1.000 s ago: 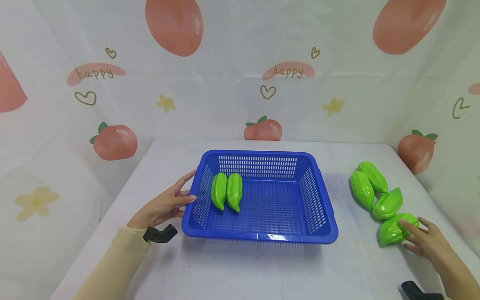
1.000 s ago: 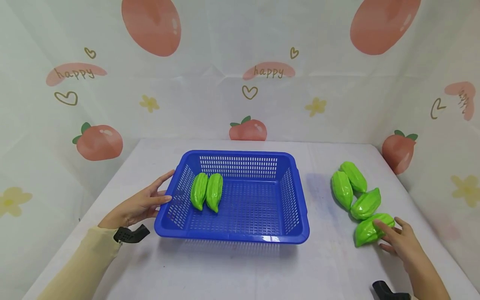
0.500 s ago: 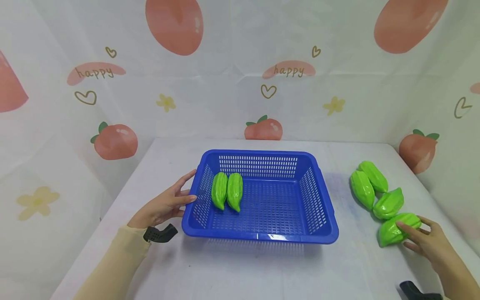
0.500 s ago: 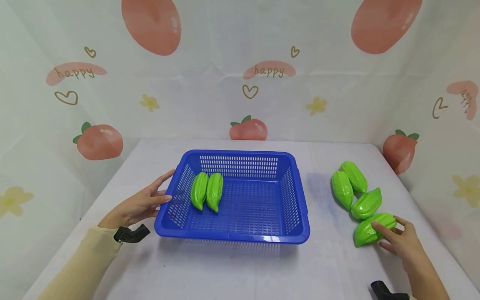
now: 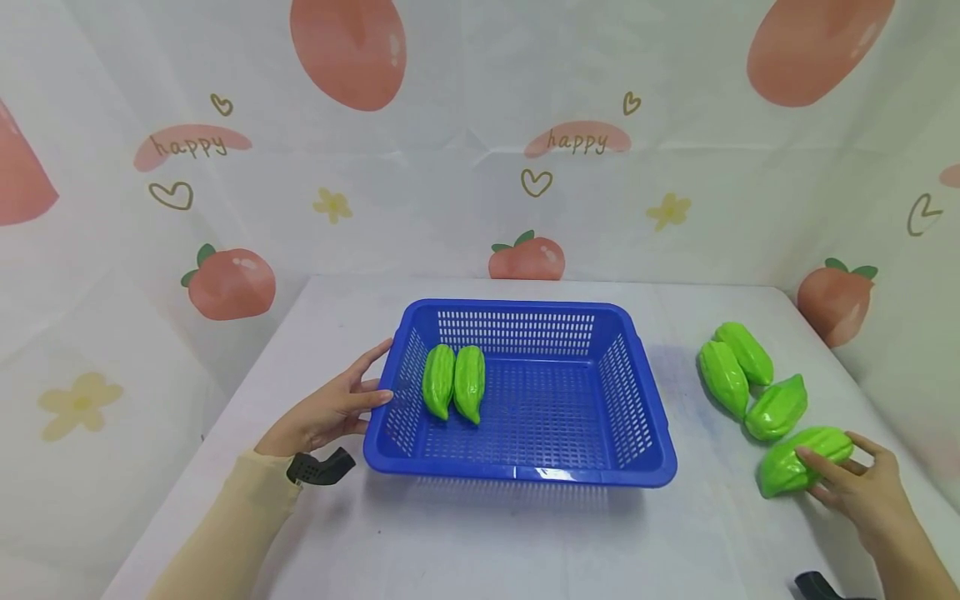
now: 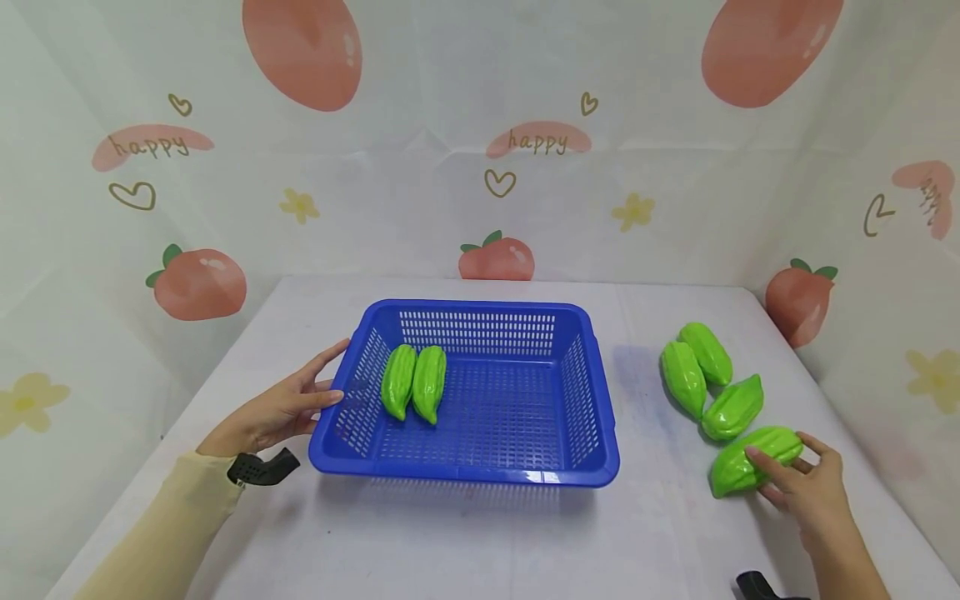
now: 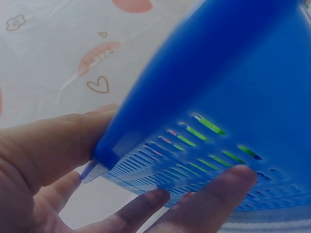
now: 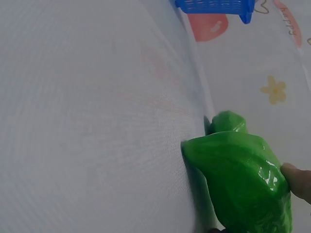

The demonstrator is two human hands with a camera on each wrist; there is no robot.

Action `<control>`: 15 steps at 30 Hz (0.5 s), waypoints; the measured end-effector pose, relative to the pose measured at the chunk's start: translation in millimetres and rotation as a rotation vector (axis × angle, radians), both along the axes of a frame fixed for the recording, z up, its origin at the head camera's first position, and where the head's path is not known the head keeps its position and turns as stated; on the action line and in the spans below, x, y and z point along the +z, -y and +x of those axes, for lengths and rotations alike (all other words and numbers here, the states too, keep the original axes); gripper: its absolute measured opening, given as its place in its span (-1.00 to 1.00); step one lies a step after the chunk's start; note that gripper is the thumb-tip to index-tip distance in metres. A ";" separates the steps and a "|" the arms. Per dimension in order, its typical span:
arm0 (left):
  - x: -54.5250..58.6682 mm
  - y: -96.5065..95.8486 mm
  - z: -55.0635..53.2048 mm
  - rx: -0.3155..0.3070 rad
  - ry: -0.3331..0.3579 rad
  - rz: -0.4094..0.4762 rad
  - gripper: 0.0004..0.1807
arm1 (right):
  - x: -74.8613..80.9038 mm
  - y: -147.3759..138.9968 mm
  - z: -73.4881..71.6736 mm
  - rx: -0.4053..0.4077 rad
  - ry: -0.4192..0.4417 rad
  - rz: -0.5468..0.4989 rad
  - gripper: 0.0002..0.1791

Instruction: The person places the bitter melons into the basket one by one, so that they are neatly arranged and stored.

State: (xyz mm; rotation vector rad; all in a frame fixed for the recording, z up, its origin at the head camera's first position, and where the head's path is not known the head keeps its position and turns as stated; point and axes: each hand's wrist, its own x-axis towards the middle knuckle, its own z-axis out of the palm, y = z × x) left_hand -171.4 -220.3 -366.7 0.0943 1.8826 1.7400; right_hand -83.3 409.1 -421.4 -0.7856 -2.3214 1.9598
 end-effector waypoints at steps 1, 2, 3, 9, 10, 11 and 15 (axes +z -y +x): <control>0.0 0.1 0.0 -0.001 0.000 0.000 -0.02 | 0.1 0.3 0.5 -0.013 -0.006 -0.014 0.11; 0.0 0.2 0.0 -0.002 0.000 0.001 -0.02 | -0.4 -0.4 0.7 -0.021 -0.011 -0.028 0.12; 0.0 0.4 0.0 -0.004 0.000 0.002 -0.03 | -1.9 -1.8 0.6 -0.026 -0.014 -0.036 0.12; 0.3 1.1 -0.1 -0.009 -0.001 0.009 -0.03 | -32.6 -29.1 -7.8 -0.048 -0.087 -0.065 0.15; 0.3 1.1 -0.1 -0.009 -0.001 0.009 -0.03 | -39.6 -35.6 -10.1 -0.055 -0.118 -0.083 0.14; 0.4 1.2 -0.1 -0.009 0.000 0.009 -0.03 | -46.0 -42.3 -12.7 -0.054 -0.147 -0.091 0.13; 0.5 1.3 -0.3 -0.010 0.001 0.012 -0.03 | -57.1 -59.7 -23.0 -0.065 -0.223 -0.112 0.12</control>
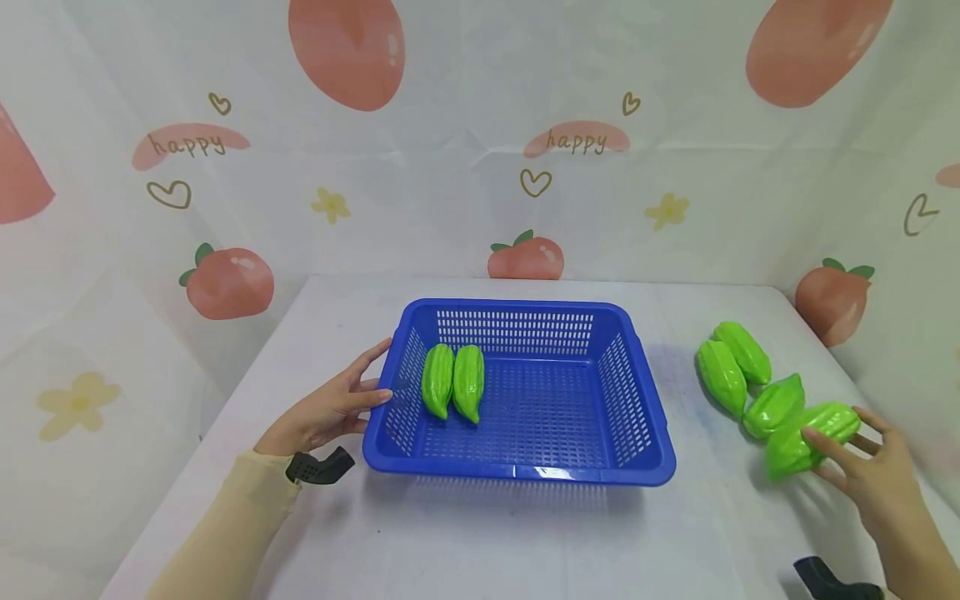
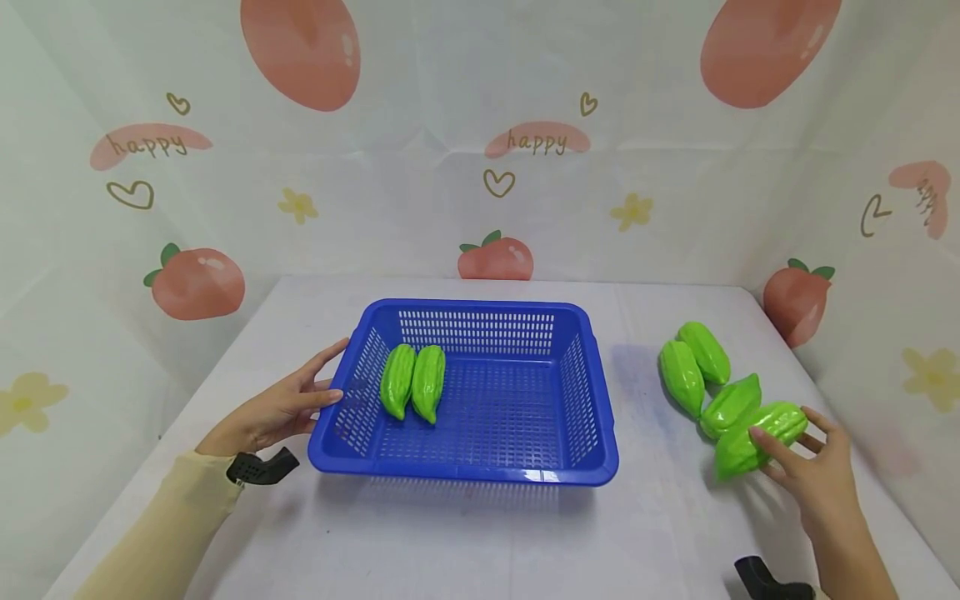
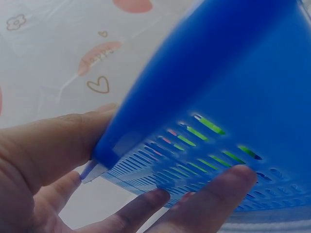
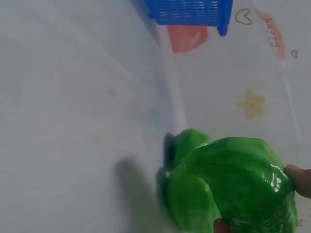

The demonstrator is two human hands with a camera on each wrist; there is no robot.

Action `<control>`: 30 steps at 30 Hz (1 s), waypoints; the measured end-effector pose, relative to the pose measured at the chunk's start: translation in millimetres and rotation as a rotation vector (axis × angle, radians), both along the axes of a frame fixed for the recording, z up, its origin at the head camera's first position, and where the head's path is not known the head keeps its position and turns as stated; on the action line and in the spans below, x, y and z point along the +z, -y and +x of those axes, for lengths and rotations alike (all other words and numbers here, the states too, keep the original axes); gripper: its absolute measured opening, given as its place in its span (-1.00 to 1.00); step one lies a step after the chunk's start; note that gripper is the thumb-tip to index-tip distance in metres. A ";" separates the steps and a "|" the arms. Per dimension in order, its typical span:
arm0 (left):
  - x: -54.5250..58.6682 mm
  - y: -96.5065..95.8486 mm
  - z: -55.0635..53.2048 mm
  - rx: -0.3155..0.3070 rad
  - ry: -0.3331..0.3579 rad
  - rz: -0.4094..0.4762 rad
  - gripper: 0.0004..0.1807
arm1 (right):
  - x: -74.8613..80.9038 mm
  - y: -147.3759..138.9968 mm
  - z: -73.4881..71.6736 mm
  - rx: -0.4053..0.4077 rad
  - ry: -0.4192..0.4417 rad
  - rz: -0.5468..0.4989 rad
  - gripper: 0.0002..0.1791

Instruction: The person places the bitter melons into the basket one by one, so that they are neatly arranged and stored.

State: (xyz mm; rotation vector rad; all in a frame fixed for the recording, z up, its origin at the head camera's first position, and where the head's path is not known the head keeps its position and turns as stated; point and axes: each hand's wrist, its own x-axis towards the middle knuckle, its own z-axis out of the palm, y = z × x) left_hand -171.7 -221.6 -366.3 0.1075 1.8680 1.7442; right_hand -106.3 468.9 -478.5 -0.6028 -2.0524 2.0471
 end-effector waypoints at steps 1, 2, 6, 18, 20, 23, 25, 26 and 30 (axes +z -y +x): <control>0.1 -0.1 -0.1 -0.002 0.000 0.001 -0.04 | 0.9 -0.6 -2.2 -0.002 -0.008 0.015 0.12; 0.1 -0.2 -0.3 -0.004 -0.001 0.003 -0.04 | 3.7 -0.1 -4.3 -0.003 -0.022 0.015 0.12; 0.1 -0.9 -1.3 -0.011 -0.001 0.011 -0.04 | 24.9 13.9 -10.3 0.008 -0.100 0.023 0.04; 0.6 -1.5 -1.5 -0.005 0.002 0.007 -0.03 | 131.5 108.0 -19.7 0.175 -0.281 -0.047 -0.26; 0.2 -1.2 -1.1 -0.005 0.002 0.003 -0.03 | 140.8 117.4 -25.1 0.210 -0.314 -0.058 -0.33; -0.3 -0.4 -1.1 -0.004 0.001 0.000 -0.03 | 152.1 131.3 -32.5 0.259 -0.351 -0.076 -0.36; -0.8 0.2 -1.1 -0.003 0.001 -0.002 -0.03 | 158.9 140.0 -36.0 0.282 -0.350 -0.067 -0.32; -1.2 0.5 -1.1 -0.003 0.001 -0.001 -0.03 | 162.1 144.5 -37.6 0.291 -0.346 -0.060 -0.30; -2.3 1.0 -0.4 0.000 0.006 -0.006 -0.04 | 175.1 161.8 -44.2 0.330 -0.322 -0.017 -0.22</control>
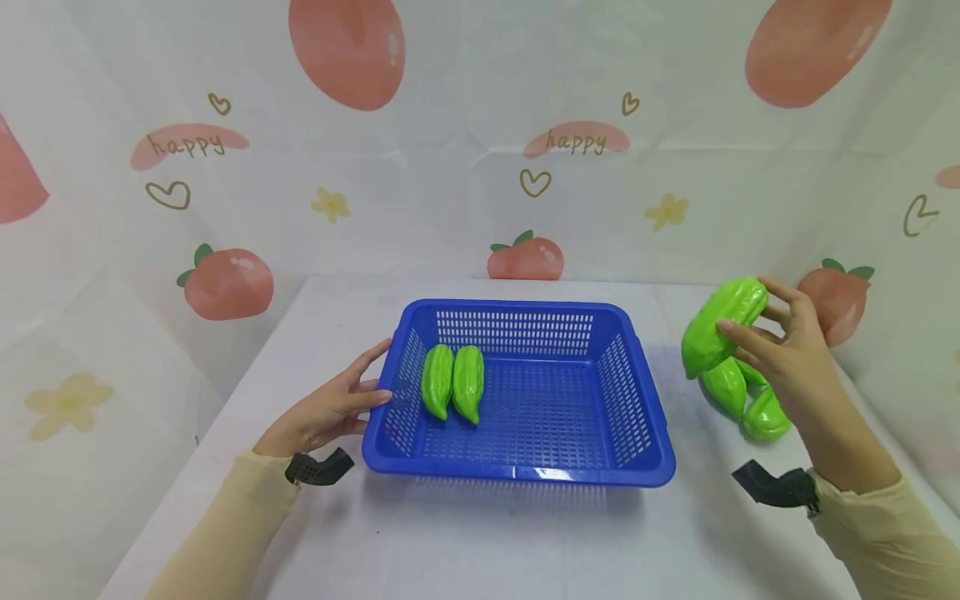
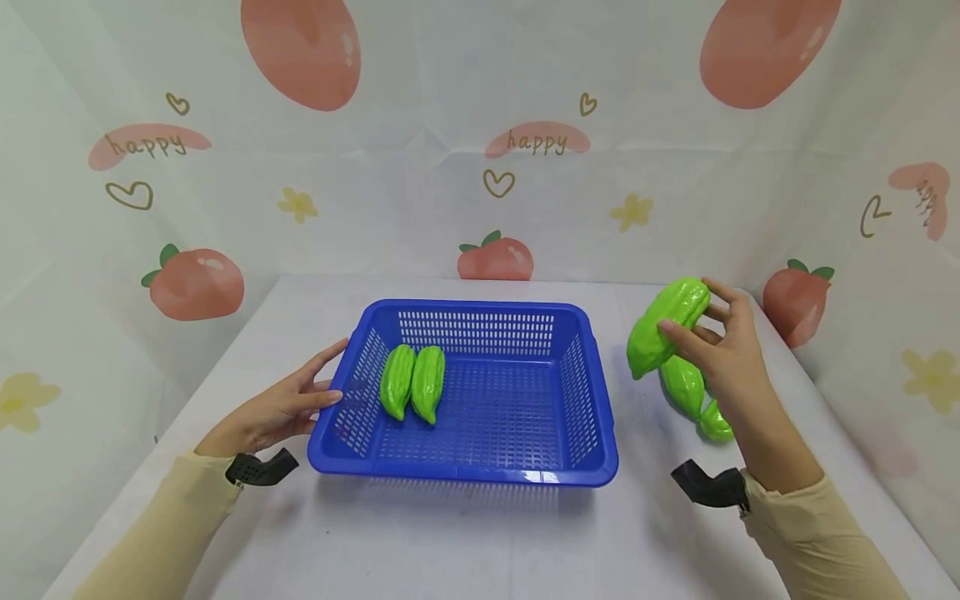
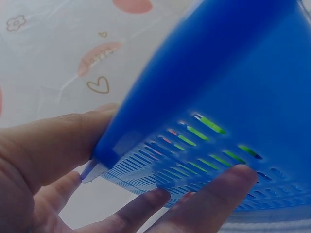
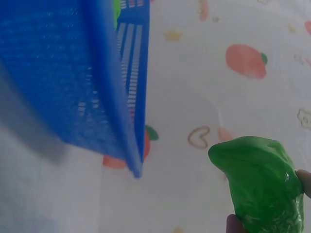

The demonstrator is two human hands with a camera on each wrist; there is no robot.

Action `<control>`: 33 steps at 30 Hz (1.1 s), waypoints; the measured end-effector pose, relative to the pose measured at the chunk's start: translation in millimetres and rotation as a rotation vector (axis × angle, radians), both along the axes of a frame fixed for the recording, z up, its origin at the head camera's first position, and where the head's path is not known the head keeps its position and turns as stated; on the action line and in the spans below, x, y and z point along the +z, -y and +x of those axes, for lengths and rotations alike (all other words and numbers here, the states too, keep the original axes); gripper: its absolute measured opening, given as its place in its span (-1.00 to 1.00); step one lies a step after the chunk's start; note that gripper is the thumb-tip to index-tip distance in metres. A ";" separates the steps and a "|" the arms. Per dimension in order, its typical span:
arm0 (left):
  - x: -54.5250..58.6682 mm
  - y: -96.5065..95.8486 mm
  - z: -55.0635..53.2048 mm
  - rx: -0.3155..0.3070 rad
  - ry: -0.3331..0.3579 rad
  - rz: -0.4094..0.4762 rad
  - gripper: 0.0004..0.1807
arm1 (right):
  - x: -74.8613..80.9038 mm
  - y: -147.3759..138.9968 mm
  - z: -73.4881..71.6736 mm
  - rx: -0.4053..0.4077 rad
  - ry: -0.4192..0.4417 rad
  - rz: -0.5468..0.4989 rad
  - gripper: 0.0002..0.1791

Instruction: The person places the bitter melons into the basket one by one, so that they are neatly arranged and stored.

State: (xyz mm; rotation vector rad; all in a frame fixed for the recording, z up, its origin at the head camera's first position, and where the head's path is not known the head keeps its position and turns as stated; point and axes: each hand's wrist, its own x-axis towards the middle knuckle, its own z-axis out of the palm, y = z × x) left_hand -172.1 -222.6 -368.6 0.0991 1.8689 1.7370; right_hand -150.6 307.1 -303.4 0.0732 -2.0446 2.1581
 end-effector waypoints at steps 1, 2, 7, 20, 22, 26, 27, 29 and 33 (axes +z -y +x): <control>-0.2 0.0 0.1 0.003 0.001 -0.001 -0.04 | 3.1 4.6 -1.7 0.004 0.004 0.018 -0.20; -0.5 0.3 0.1 0.002 0.001 -0.002 -0.05 | 6.0 9.4 -3.6 0.010 0.005 0.026 -0.21; -0.7 1.0 0.1 0.006 0.000 -0.001 -0.05 | 18.7 34.2 -13.5 0.102 0.029 0.042 -0.22; 0.8 2.2 0.3 -0.008 0.002 0.027 -0.05 | 37.5 108.1 -36.6 0.341 0.150 0.266 -0.19; 0.7 2.1 0.1 -0.007 0.002 0.021 -0.05 | 36.4 117.2 -40.6 0.366 0.159 0.257 -0.20; 0.7 1.8 0.1 -0.004 0.009 0.021 -0.05 | 29.5 132.8 -50.0 0.424 0.174 0.231 -0.20; 0.9 1.9 0.3 -0.009 0.005 0.023 -0.05 | 27.4 136.1 -52.5 0.434 0.180 0.230 -0.20; 1.1 1.8 0.3 -0.009 0.007 0.027 -0.05 | 22.6 141.8 -58.0 0.451 0.194 0.223 -0.20; 0.7 1.8 0.3 -0.014 0.008 0.029 -0.05 | 14.2 151.6 -67.5 0.452 0.248 0.223 -0.21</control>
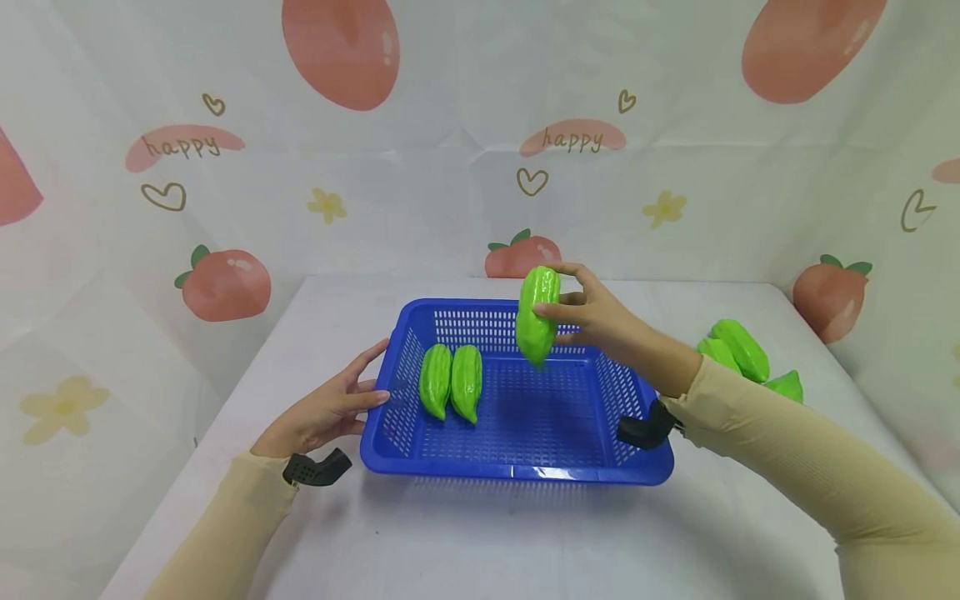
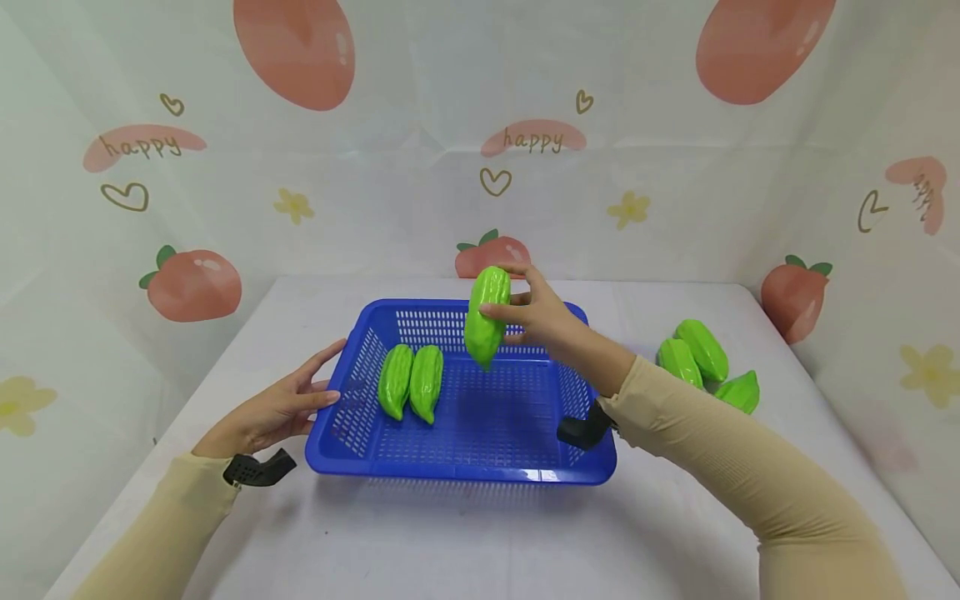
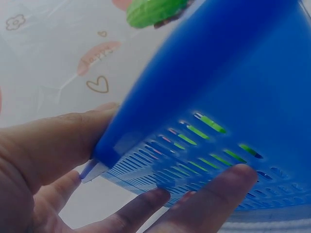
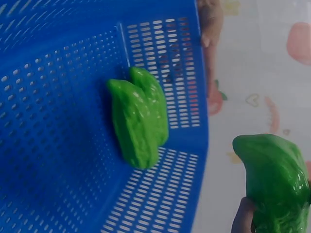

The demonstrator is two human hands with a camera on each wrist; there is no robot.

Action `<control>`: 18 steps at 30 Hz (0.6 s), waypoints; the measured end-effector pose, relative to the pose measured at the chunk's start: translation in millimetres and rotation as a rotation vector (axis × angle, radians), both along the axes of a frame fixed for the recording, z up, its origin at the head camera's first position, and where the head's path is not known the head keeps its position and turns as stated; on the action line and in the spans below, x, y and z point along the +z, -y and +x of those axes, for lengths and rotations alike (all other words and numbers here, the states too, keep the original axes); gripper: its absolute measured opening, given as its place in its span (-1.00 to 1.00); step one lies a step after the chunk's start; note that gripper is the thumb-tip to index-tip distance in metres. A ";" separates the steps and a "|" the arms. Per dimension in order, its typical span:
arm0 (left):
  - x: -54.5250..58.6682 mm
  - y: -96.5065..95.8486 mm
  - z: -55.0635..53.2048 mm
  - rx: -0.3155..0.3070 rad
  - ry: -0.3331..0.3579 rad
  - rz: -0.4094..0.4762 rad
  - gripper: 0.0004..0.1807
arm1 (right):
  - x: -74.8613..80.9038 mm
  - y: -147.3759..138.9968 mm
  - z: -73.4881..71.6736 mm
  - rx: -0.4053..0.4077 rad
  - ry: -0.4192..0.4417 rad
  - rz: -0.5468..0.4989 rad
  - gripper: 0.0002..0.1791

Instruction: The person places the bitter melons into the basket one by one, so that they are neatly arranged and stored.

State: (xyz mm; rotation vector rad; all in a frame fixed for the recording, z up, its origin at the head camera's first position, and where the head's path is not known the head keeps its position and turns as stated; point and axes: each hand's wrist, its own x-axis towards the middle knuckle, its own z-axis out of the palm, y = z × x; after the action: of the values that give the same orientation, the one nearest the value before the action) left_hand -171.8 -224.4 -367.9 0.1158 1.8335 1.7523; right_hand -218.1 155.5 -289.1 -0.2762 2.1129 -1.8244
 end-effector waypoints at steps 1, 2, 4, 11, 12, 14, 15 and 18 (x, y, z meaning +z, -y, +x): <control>-0.1 -0.2 0.0 0.004 0.006 0.000 -0.05 | -1.8 2.5 -1.9 -0.004 0.015 0.005 -0.20; 0.0 -0.4 0.0 0.003 0.005 0.000 -0.05 | -3.4 5.2 -3.5 -0.010 0.031 0.007 -0.20; 0.0 -0.7 0.2 0.001 0.004 -0.002 -0.05 | -6.6 10.7 -6.1 -0.013 0.053 0.020 -0.20; -0.2 -1.4 0.3 0.010 0.006 -0.002 -0.04 | -16.6 27.2 -11.0 -0.007 0.149 0.034 -0.17; -0.3 -1.3 0.4 0.011 0.005 -0.003 -0.04 | -18.0 28.7 -11.5 -0.008 0.165 0.031 -0.16; -0.4 -1.2 0.4 0.010 0.005 -0.004 -0.04 | -21.2 31.2 -12.5 -0.010 0.190 0.023 -0.16; -0.3 -1.2 0.3 0.010 0.004 -0.004 -0.04 | -22.5 32.3 -12.7 -0.010 0.194 0.029 -0.15; 0.0 -0.6 0.3 0.005 -0.002 -0.008 -0.05 | -29.2 36.5 -14.1 -0.012 0.207 0.045 -0.14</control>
State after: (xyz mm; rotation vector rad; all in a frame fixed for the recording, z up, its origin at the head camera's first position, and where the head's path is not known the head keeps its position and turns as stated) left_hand -171.4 -223.8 -367.9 0.1099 1.8444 1.7485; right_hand -232.2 119.0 -318.4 -0.0603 2.0130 -1.7282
